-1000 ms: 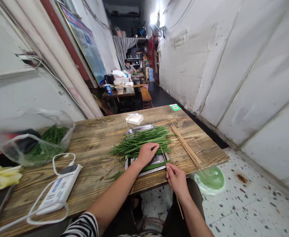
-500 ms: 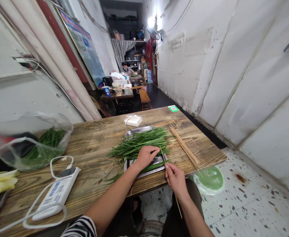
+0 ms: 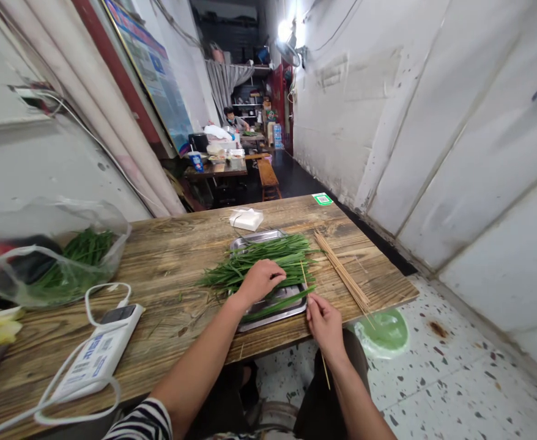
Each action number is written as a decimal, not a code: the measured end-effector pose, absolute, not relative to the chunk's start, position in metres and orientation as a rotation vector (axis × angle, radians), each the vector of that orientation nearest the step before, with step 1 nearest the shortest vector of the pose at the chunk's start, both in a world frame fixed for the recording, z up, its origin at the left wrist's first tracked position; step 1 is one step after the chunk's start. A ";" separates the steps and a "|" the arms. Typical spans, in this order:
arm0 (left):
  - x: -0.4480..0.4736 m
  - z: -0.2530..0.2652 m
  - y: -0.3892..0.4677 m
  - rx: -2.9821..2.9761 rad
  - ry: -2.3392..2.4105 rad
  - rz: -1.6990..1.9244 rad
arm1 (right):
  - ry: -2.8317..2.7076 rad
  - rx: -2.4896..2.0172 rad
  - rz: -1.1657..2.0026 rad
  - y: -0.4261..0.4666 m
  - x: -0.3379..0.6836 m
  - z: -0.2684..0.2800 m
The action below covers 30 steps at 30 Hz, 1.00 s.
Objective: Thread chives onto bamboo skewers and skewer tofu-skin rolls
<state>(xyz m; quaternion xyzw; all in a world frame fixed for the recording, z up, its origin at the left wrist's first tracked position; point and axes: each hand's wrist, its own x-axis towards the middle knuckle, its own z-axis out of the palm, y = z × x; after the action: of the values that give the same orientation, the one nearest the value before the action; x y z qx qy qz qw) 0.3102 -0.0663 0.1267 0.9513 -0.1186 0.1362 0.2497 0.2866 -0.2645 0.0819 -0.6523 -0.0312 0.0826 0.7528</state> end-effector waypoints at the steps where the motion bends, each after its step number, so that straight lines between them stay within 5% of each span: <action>1: 0.311 0.126 -0.066 2.641 -0.329 0.370 | -0.075 -1.426 0.180 -0.265 0.286 0.081; 30: 0.309 0.114 -0.080 2.493 0.001 0.358 | -0.158 -1.521 0.291 -0.270 0.288 0.085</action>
<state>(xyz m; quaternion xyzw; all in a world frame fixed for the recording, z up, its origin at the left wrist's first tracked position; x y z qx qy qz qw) 0.3085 -0.0797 0.1143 0.9422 0.0005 0.1353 0.3064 0.2876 -0.2705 0.0847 -0.6860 -0.0711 0.1313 0.7121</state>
